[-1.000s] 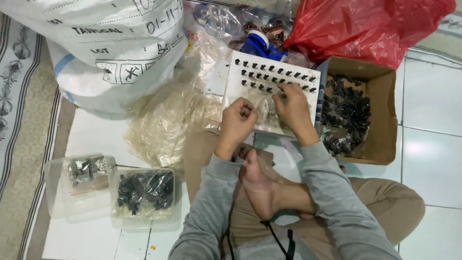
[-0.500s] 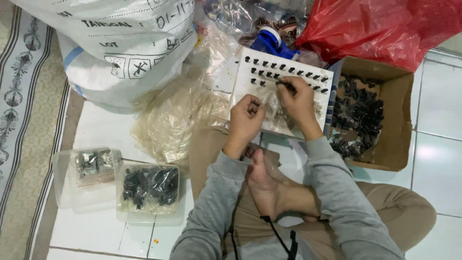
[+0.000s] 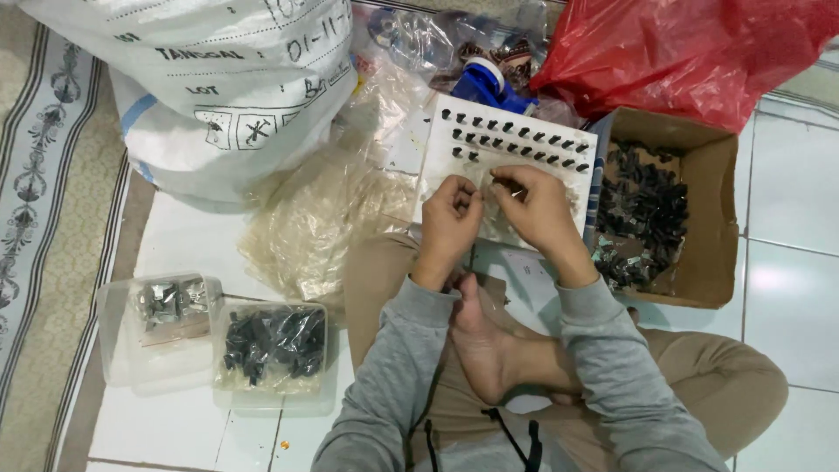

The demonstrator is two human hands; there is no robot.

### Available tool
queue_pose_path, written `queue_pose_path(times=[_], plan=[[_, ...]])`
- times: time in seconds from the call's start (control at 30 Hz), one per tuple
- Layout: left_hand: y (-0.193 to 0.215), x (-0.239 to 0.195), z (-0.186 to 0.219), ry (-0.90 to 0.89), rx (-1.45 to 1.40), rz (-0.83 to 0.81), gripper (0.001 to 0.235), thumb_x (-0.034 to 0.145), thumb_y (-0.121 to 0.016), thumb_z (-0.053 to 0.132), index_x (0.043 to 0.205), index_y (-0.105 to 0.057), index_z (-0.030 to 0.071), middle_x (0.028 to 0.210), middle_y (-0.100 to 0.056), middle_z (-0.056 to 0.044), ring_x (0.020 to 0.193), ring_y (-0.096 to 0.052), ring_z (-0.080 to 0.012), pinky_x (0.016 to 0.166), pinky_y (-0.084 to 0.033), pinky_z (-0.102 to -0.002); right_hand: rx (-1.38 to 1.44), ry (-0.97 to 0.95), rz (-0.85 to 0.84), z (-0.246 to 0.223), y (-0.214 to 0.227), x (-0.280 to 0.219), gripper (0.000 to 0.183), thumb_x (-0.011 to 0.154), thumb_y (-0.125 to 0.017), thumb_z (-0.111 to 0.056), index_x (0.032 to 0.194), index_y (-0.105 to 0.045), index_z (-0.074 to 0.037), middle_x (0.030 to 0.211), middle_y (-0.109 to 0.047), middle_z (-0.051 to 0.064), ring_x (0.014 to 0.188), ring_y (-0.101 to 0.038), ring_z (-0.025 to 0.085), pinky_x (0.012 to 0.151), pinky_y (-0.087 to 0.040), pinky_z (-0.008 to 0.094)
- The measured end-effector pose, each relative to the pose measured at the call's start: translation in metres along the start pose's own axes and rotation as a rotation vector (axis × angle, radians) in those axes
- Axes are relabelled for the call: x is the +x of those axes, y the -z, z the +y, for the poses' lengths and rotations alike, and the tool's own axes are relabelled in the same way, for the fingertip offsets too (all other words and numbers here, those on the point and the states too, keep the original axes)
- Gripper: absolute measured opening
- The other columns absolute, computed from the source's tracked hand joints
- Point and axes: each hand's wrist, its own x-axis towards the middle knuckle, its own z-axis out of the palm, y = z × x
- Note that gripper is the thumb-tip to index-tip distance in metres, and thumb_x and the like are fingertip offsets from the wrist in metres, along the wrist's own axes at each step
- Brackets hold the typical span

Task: Sorting and placing small black components from a box into a white grid tray

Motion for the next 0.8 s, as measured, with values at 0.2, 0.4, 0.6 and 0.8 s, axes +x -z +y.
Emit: queue_pose_path(times=[0.2, 0.4, 0.6, 0.8], plan=[[0.026, 0.004, -0.001, 0.157, 0.083, 0.054, 0.007, 0.074, -0.069, 0.011, 0.08, -0.065, 0.009, 0.053, -0.06, -0.004, 0.046, -0.056, -0.0142, 0.047, -0.043, -0.027, -0.157, 0.099, 0.088, 0.039, 0.008, 0.027, 0.022, 0.09, -0.079, -0.004, 0.111, -0.078, -0.005, 0.093, -0.071, 0.016, 0.082, -0.074, 0.031, 0.061, -0.059, 0.033], [0.039, 0.003, 0.015, 0.199, 0.188, 0.201, 0.01, 0.074, -0.067, 0.015, 0.079, -0.063, 0.007, 0.052, -0.061, -0.007, 0.048, -0.059, -0.0209, 0.048, -0.045, -0.034, -0.354, 0.335, -0.055, 0.039, -0.031, 0.045, 0.029, 0.093, -0.074, -0.011, 0.122, -0.073, -0.009, 0.106, -0.066, 0.018, 0.098, -0.069, 0.043, 0.079, -0.059, 0.05], [0.038, 0.002, 0.02, 0.13, 0.167, 0.194, 0.009, 0.075, -0.066, 0.013, 0.079, -0.062, 0.006, 0.052, -0.059, -0.009, 0.046, -0.057, -0.0215, 0.047, -0.043, -0.035, -0.563, 0.402, -0.134, 0.053, -0.057, 0.065, 0.027, 0.1, -0.063, -0.02, 0.126, -0.069, -0.016, 0.108, -0.064, 0.012, 0.105, -0.065, 0.036, 0.084, -0.058, 0.047], [0.029, 0.004, 0.013, 0.088, 0.09, 0.156, 0.007, 0.079, -0.065, 0.012, 0.084, -0.063, 0.007, 0.056, -0.062, -0.007, 0.048, -0.057, -0.0152, 0.05, -0.043, -0.028, -0.208, 0.337, 0.01, 0.074, -0.053, 0.066, 0.015, 0.097, -0.074, -0.012, 0.111, -0.077, -0.011, 0.099, -0.071, 0.012, 0.098, -0.07, 0.035, 0.081, -0.058, 0.041]])
